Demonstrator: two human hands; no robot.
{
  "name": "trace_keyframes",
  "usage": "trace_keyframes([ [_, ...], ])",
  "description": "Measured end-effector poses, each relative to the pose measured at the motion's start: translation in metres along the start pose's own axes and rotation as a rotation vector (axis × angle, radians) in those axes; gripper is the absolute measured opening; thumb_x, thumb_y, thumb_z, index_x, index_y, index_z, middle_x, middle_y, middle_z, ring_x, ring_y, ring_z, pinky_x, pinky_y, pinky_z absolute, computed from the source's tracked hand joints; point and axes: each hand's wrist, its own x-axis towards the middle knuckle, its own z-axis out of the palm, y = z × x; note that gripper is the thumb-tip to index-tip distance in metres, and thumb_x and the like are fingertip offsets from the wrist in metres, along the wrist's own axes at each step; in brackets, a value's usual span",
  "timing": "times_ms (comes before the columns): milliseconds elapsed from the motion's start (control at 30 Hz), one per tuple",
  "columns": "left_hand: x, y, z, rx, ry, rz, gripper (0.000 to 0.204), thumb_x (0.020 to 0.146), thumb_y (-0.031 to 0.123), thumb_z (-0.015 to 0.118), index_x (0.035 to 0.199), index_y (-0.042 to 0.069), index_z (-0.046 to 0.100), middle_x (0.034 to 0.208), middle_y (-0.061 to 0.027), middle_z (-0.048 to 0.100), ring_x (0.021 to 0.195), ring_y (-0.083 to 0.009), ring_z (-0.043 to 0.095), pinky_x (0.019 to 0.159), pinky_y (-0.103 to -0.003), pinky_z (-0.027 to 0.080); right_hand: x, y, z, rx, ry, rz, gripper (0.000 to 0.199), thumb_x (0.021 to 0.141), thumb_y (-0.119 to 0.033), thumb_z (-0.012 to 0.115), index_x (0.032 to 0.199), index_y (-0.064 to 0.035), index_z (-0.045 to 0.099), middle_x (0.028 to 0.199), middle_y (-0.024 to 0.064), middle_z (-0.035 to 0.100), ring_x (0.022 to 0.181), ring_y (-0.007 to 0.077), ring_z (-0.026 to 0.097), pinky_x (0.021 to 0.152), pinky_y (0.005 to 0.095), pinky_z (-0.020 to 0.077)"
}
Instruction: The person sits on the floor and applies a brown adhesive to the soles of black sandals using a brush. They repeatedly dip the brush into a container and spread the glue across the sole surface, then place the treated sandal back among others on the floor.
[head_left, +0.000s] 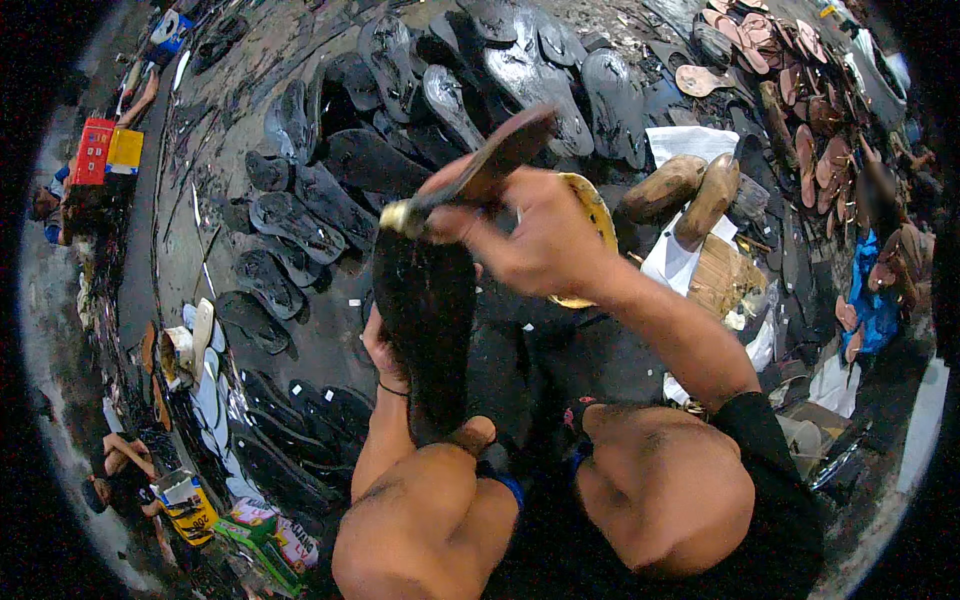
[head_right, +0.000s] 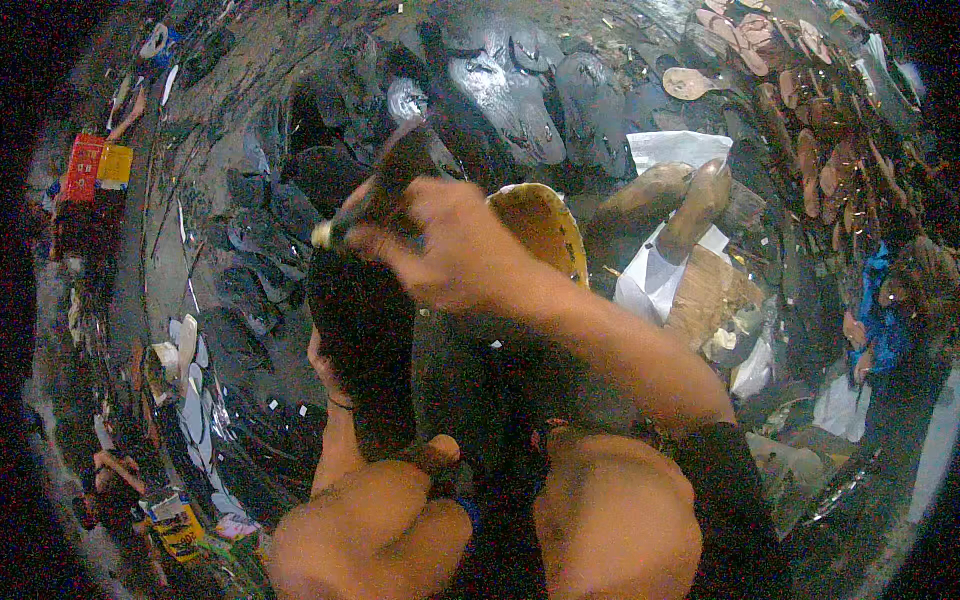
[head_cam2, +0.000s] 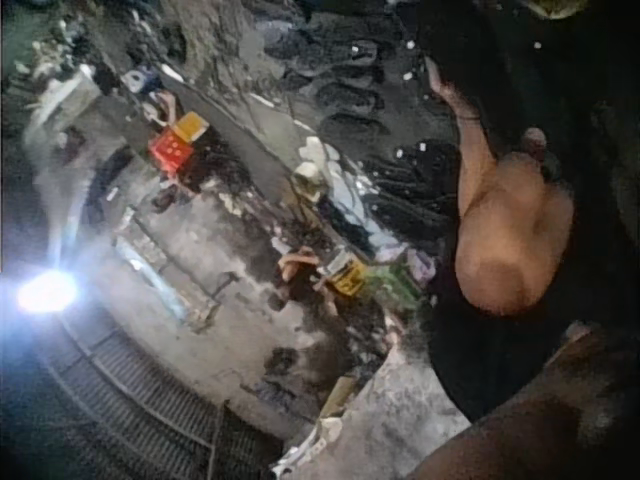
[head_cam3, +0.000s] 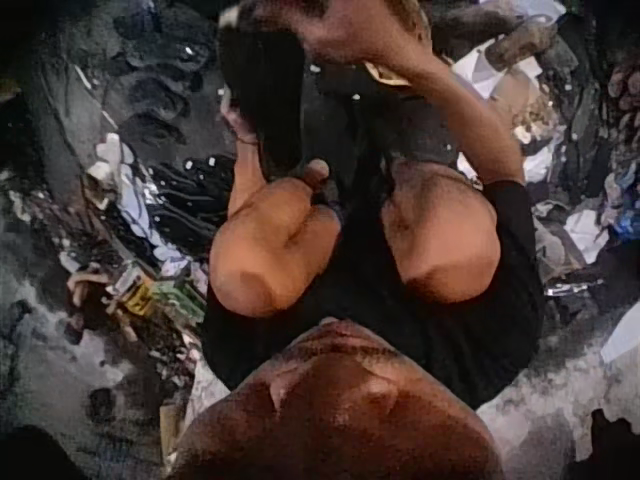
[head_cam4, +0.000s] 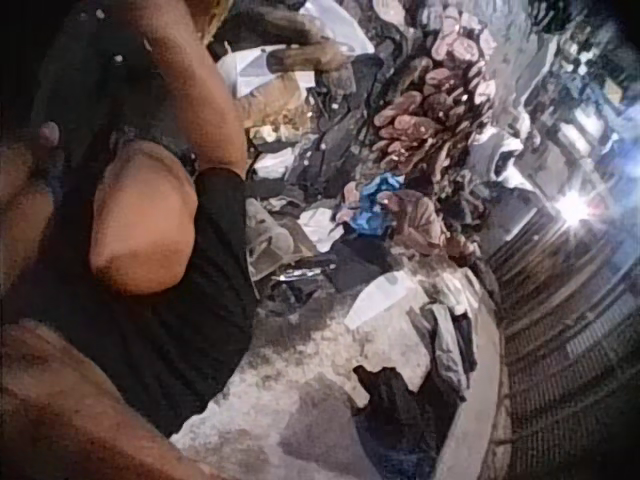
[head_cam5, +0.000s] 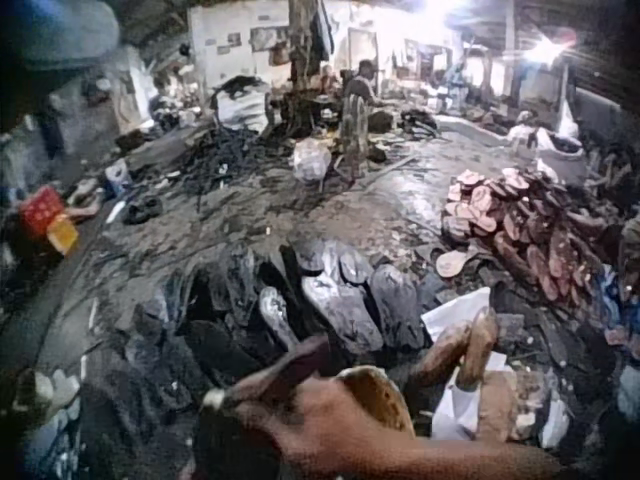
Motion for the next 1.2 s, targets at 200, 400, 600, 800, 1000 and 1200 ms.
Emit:
trace_keyframes([
  [200, 0.005, 0.003, -0.025, 0.056, 0.112, 0.065, 0.056, 0.100, 0.038, 0.045, 0.142, 0.001, 0.047, 0.135, -0.0144, 0.058, 0.116, -0.0299, 0.060, 0.102, -0.045, 0.048, -0.010, 0.013, -0.007, -0.094, -0.071, 0.166, 0.019, 0.088, -0.011, 0.072, 0.107, -0.0061, 0.071, 0.096, 0.0124, 0.073, 0.090, 0.0262, 0.070, 0.081, 0.0384, 0.0538],
  [400, 0.003, 0.015, -0.073, 0.116, 0.239, 0.086, 0.053, 0.101, 0.038, 0.045, 0.138, 0.001, 0.050, 0.130, -0.0136, 0.060, 0.110, -0.0286, 0.062, 0.097, -0.044, 0.050, -0.098, -0.026, 0.033, 0.316, -0.479, 0.273, 0.019, 0.084, -0.014, 0.076, 0.103, -0.0106, 0.073, 0.102, 0.0095, 0.072, 0.098, 0.0293, 0.069, 0.088, 0.0387, 0.0522],
  [600, -0.064, -0.004, -0.097, 0.176, 0.355, -0.079, 0.050, 0.102, 0.038, 0.045, 0.134, 0.001, 0.053, 0.125, -0.0129, 0.062, 0.104, -0.0273, 0.064, 0.091, -0.042, 0.052, -0.115, 0.071, -0.035, -0.685, -0.080, 0.826, 0.032, 0.090, -0.027, 0.073, 0.107, -0.0004, 0.070, 0.087, 0.0170, 0.073, 0.080, 0.0364, 0.071, 0.075, 0.0430, 0.0562],
  [800, -0.049, -0.004, -0.096, 0.199, 0.376, -0.088, 0.047, 0.102, 0.038, 0.044, 0.130, 0.002, 0.056, 0.119, -0.0122, 0.065, 0.097, -0.0259, 0.066, 0.086, -0.040, 0.054, -0.112, 0.022, -0.065, -0.581, 0.231, 0.399, 0.024, 0.089, -0.021, 0.074, 0.100, -0.0001, 0.072, 0.086, 0.0205, 0.071, 0.079, 0.0366, 0.070, 0.072, 0.0418, 0.0545],
  [1000, -0.050, 0.007, -0.103, 0.167, 0.373, -0.052, 0.045, 0.103, 0.038, 0.044, 0.126, 0.002, 0.059, 0.114, -0.0115, 0.067, 0.091, -0.0246, 0.069, 0.080, -0.039, 0.056, -0.126, -0.046, -0.120, -0.576, -0.810, 1.150, 0.040, 0.094, -0.039, 0.065, 0.119, -0.0079, 0.065, 0.101, 0.0205, 0.071, 0.091, 0.0377, 0.071, 0.085, 0.0480, 0.0550],
  [1200, 0.008, 0.033, -0.074, -0.003, -0.028, -0.069, 0.046, 0.103, 0.039, 0.042, 0.123, 0.002, 0.061, 0.108, -0.0134, 0.069, 0.090, -0.0265, 0.070, 0.081, -0.039, 0.058, -0.035, -0.070, -0.031, 0.480, -0.007, 0.631, 0.020, 0.091, -0.010, 0.073, 0.109, -0.0012, 0.069, 0.108, 0.0082, 0.070, 0.104, 0.0175, 0.066, 0.093, 0.0353, 0.0521],
])
